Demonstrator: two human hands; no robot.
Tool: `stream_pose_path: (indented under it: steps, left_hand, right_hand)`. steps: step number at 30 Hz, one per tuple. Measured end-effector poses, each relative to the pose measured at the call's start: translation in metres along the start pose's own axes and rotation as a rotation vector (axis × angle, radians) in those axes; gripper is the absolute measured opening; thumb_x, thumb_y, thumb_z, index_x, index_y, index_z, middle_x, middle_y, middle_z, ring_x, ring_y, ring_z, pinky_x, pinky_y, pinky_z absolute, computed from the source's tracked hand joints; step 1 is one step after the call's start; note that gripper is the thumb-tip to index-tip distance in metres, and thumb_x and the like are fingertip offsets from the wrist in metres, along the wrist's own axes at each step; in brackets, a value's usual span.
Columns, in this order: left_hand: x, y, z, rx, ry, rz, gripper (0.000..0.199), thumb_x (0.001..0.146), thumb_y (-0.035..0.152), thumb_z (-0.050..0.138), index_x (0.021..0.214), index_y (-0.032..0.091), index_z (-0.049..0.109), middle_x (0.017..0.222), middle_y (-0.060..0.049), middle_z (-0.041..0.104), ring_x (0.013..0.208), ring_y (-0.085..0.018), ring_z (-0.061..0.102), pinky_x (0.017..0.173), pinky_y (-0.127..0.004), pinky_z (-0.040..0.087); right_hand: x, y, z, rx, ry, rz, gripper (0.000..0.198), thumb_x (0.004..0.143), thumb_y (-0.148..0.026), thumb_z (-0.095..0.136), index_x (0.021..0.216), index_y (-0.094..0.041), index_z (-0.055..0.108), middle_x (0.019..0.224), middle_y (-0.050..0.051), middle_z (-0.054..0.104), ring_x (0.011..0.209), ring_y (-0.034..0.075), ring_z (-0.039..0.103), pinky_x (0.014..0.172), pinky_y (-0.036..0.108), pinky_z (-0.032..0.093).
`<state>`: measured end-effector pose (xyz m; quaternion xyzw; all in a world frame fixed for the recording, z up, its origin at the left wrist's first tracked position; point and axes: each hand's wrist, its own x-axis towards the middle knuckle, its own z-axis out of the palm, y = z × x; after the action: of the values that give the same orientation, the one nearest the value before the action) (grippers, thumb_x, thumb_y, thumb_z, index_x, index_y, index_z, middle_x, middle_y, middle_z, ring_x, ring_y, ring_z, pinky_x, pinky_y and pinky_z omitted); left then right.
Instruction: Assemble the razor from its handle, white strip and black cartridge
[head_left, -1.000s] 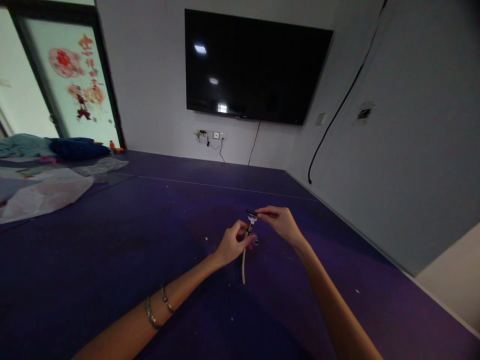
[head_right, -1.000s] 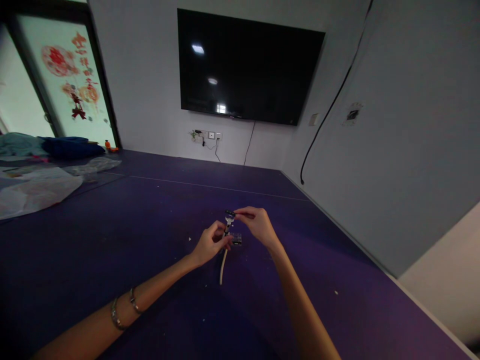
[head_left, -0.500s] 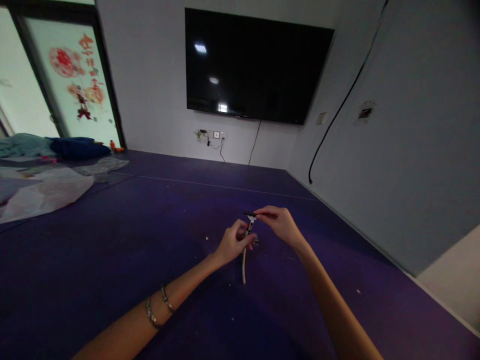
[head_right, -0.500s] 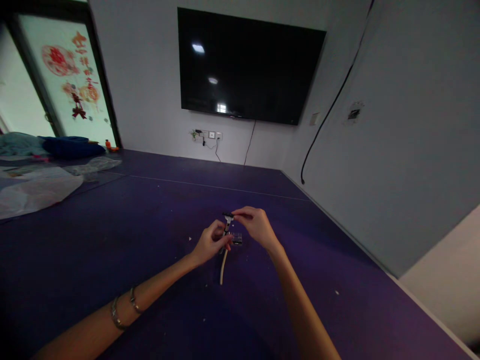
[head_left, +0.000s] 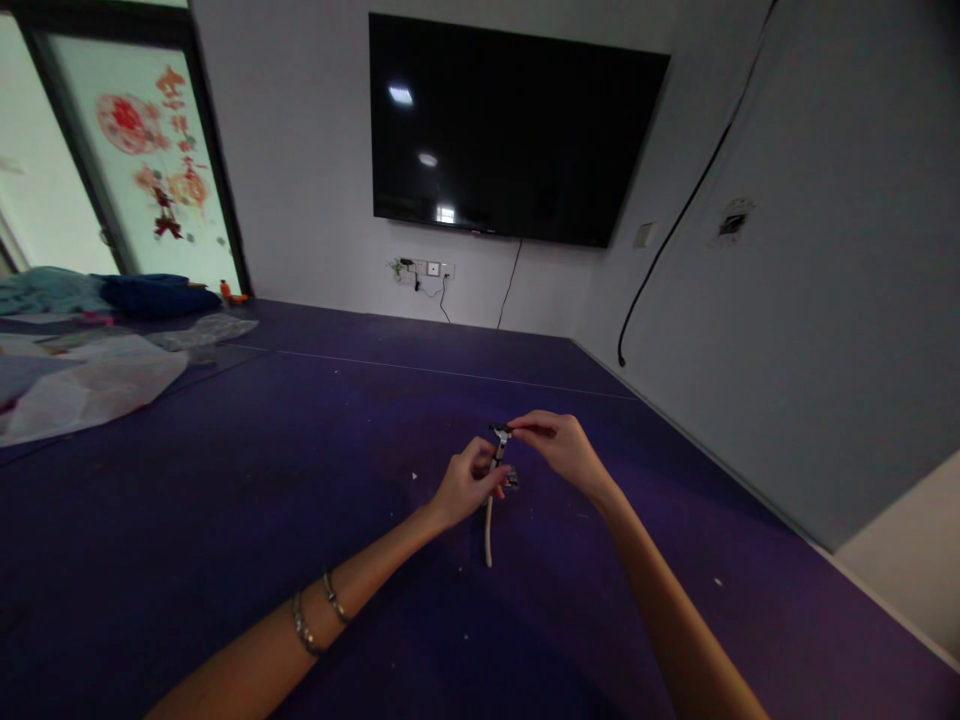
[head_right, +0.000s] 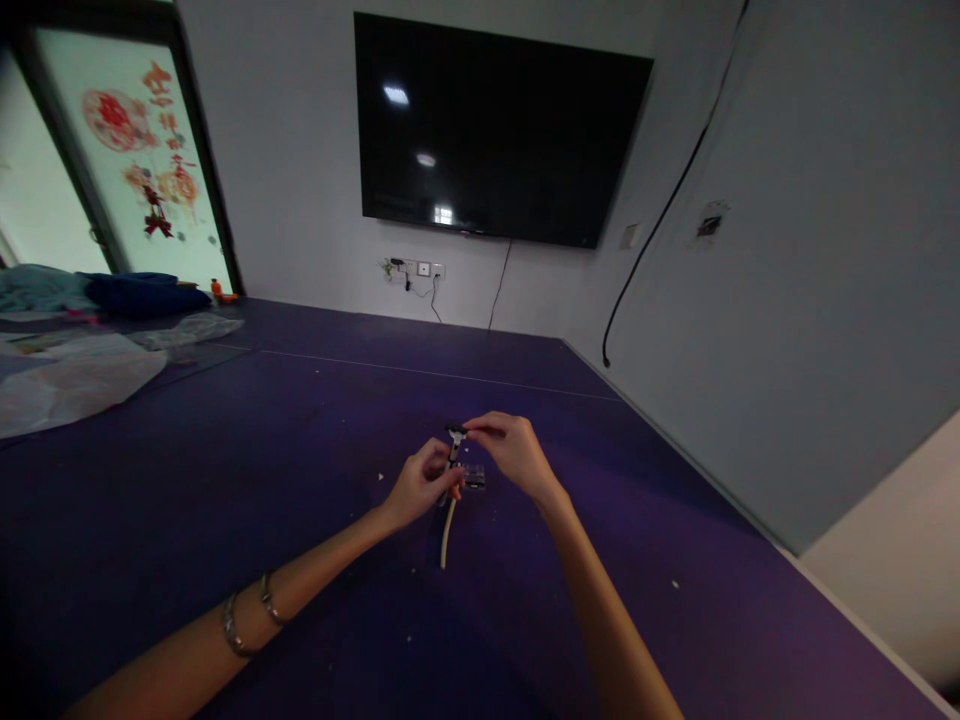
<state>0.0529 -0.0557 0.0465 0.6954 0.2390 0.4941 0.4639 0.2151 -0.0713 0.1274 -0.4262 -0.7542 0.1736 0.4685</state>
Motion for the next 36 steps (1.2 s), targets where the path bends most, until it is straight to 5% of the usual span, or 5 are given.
stream_pose_path:
  steps: [36]
  left_hand:
    - [0.0, 0.007, 0.007, -0.104, 0.115, -0.069, 0.028, 0.077, 0.038, 0.059, 0.084, 0.019, 0.04, 0.063, 0.002, 0.063, 0.048, -0.011, 0.061, 0.047, -0.02, 0.043]
  right_hand:
    - [0.0, -0.008, 0.005, -0.05, 0.054, -0.027, 0.015, 0.078, -0.023, 0.054, 0.082, -0.02, 0.068, 0.082, 0.004, 0.068, 0.077, 0.017, 0.062, 0.07, 0.029, 0.048]
